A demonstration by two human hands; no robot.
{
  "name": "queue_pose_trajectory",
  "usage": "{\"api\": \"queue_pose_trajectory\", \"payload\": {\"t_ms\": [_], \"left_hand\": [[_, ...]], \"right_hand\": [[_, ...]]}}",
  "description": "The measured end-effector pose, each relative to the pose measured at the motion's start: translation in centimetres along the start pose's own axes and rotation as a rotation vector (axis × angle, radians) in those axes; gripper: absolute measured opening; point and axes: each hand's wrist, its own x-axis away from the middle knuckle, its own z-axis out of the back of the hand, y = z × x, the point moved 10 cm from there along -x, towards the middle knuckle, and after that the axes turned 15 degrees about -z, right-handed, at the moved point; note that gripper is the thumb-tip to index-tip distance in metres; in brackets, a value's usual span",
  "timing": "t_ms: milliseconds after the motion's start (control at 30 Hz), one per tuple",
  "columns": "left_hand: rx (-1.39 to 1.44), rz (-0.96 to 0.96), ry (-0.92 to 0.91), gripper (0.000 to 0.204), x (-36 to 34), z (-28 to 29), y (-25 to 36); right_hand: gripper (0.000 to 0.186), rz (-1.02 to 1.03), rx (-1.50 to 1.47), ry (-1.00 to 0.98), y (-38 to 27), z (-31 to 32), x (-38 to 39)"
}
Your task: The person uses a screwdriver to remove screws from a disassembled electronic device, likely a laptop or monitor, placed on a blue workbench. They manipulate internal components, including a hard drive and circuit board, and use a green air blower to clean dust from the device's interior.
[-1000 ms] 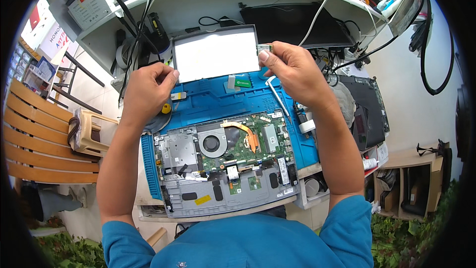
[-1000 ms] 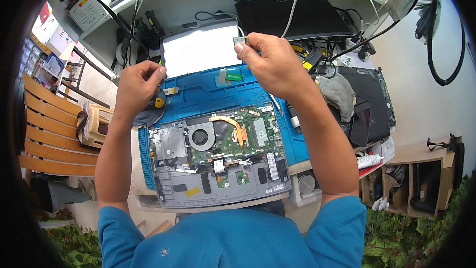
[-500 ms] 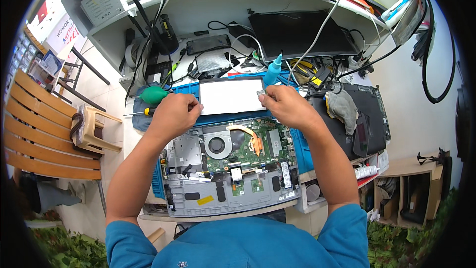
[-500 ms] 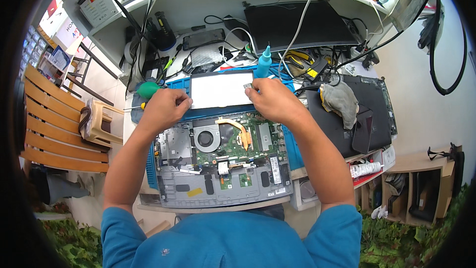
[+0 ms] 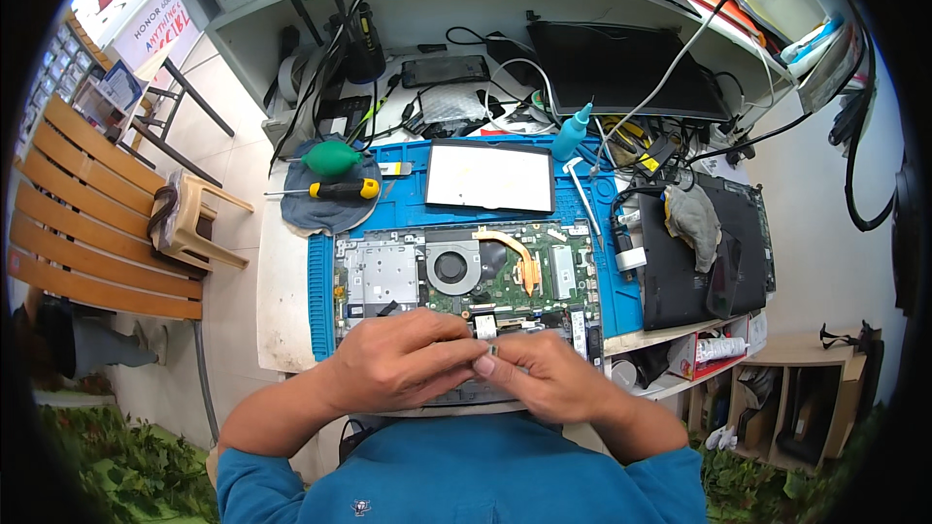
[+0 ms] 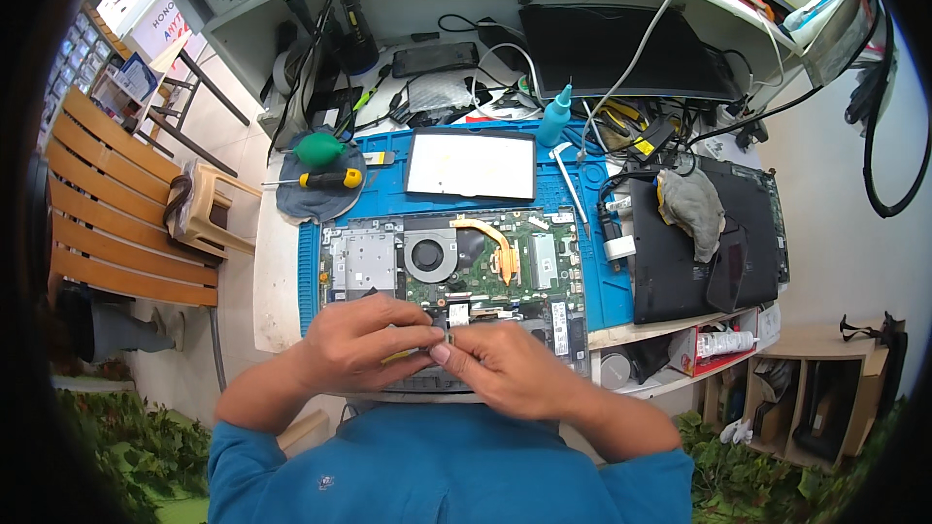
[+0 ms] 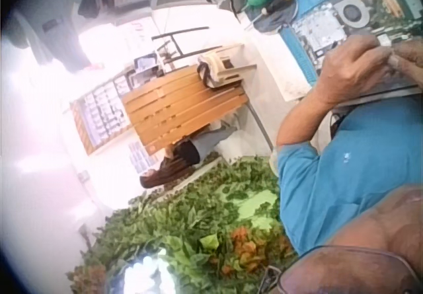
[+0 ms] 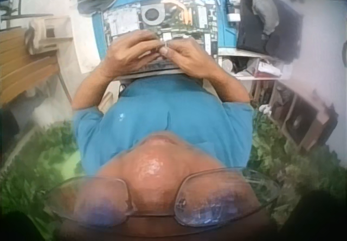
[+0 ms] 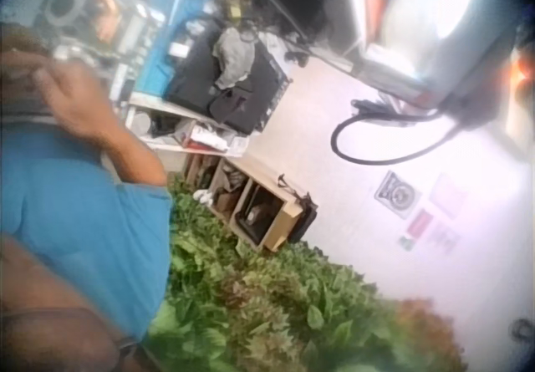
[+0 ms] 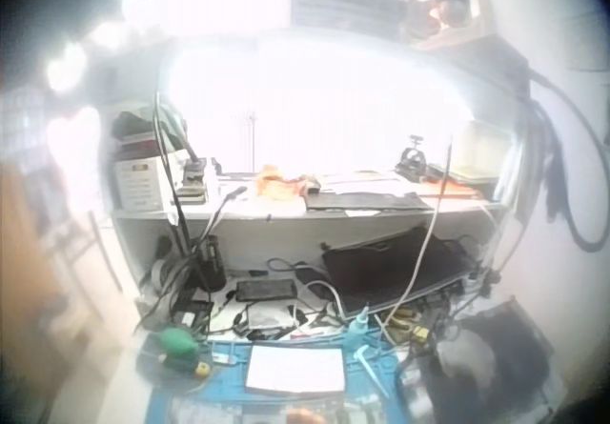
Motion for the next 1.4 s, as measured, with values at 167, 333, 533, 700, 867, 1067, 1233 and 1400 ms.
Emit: {"api": "queue_pose_trajectory", "payload": {"t_ms": [167, 333, 533, 700, 867, 1067, 1233, 1400], "left_hand": [[0.088, 0.017, 0.079, 0.037, 2.2, 0.1, 1.8], [0.150, 0.028, 0.048, 0.038, 4.4, -0.9, 3.0], [0.113, 0.009, 0.077, 0.035, 4.2, -0.8, 4.1], [0.098, -0.008, 0.076, 0.033, 4.8, -1.0, 4.3], [0.069, -0.005, 0.090, 0.032, 4.9, -0.6, 4.2], [0.100, 0.074, 0.075, 0.033, 5.2, -0.1, 3.1], [0.148, 0.120, 0.054, 0.034, 5.9, -0.7, 2.7], [0.099, 0.145, 0.064, 0.031, 5.9, -0.2, 1.9]], "right_hand": [[0.046, -0.077, -0.063, -0.103, 2.6, -3.6, 1.2], [0.047, -0.125, -0.076, -0.180, 3.7, -5.7, 2.2], [0.047, -0.076, -0.082, -0.152, 4.0, -6.6, 2.9], [0.043, -0.098, -0.085, -0.189, 3.6, -6.7, 2.9], [0.026, -0.172, -0.435, -0.125, 4.8, -5.9, 2.8], [0.021, -0.202, -0.437, -0.142, 5.6, -5.8, 2.6], [0.021, -0.152, -0.507, -0.175, 5.6, -6.4, 2.5], [0.014, -0.195, -0.547, -0.226, 6.1, -7.1, 2.6]]}}
